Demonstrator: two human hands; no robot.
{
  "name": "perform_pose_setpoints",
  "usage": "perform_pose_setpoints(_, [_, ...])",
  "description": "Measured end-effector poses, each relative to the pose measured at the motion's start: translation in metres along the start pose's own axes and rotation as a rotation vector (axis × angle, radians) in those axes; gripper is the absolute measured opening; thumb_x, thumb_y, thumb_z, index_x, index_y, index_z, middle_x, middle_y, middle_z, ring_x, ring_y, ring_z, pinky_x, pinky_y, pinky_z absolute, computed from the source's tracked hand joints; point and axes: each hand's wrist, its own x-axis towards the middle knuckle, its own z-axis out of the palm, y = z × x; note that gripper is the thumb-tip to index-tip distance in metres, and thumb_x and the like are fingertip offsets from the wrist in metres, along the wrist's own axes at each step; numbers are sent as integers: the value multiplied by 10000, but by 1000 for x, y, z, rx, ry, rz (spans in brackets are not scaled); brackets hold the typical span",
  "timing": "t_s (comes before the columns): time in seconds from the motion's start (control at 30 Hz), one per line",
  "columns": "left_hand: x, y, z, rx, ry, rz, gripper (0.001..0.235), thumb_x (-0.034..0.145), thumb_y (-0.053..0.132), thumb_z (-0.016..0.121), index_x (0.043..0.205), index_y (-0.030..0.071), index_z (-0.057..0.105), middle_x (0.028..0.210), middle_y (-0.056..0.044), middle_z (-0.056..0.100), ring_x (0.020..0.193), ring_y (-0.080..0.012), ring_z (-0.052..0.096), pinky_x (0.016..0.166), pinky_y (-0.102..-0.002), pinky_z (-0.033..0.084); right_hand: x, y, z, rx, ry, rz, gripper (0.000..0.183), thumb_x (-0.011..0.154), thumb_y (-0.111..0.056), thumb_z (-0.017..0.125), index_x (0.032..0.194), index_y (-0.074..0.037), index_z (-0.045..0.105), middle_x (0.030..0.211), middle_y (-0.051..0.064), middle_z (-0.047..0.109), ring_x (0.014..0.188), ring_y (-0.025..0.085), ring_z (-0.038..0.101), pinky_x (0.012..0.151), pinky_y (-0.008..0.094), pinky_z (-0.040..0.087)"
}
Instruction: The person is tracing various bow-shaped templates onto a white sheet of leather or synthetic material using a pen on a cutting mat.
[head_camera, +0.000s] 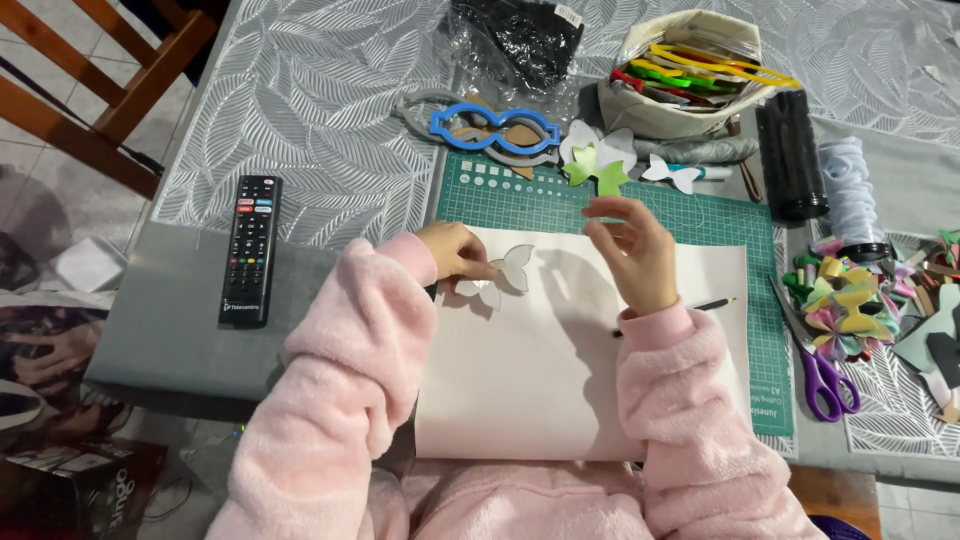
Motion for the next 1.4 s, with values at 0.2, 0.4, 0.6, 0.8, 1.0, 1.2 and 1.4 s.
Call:
perform_pose_setpoints(0.2, [-2,41,-1,244,-174,58,375,902,451,661,1052,120,751,848,-29,759,698,-190,696,662,-363,546,-13,-33,-32,-36,10,14,291,992,-67,692,1269,0,634,1219,96,726,1077,154,716,933,281,585])
perform_pose_setpoints(0.4, [31,51,25,429,-369,69,412,939,495,609,1113,133,702,921,-54,754,767,-213,687,688,-381,548,-23,-20,-28,-233,-305,99,314,917,-139,746,1197,-15,675,1133,88,748,1022,161,733,893,286,595])
perform_pose_setpoints(0.6, [43,40,38,277,-295,49,398,911,468,650,1029,91,700,872,-54,773,782,-200,758,686,-357,587,-23,5,-24,-329,-346,265,227,874,-156,770,1056,-25,741,924,66,806,864,151,786,799,264,619])
perform_pose_setpoints(0.8, [34,32,45,375,-26,20,347,813,443,773,944,122,762,908,-51,774,814,-227,745,718,-384,581,-21,15,-28,-354,-293,284,195,858,-155,785,1001,-34,733,909,51,806,844,123,779,786,251,612])
perform_pose_setpoints(1.0, [19,35,52,391,143,-54,303,839,455,754,906,163,799,878,-42,775,804,-247,735,730,-388,568,-21,18,-26,-330,-269,262,169,858,-155,795,960,-34,735,886,37,804,818,116,769,779,247,609])
perform_pose_setpoints(1.2, [14,33,55,342,208,-67,329,864,456,745,870,131,796,836,-58,775,771,-247,742,724,-382,571,-20,19,-27,-342,-276,247,161,857,-148,794,955,-32,740,879,28,799,809,109,767,778,243,609])
perform_pose_setpoints(1.4, [15,31,56,311,212,-93,332,876,440,740,858,111,775,813,-43,768,740,-221,727,695,-371,563,-20,16,-25,-368,-295,256,159,850,-146,798,951,-35,745,871,24,796,790,109,762,766,240,610])
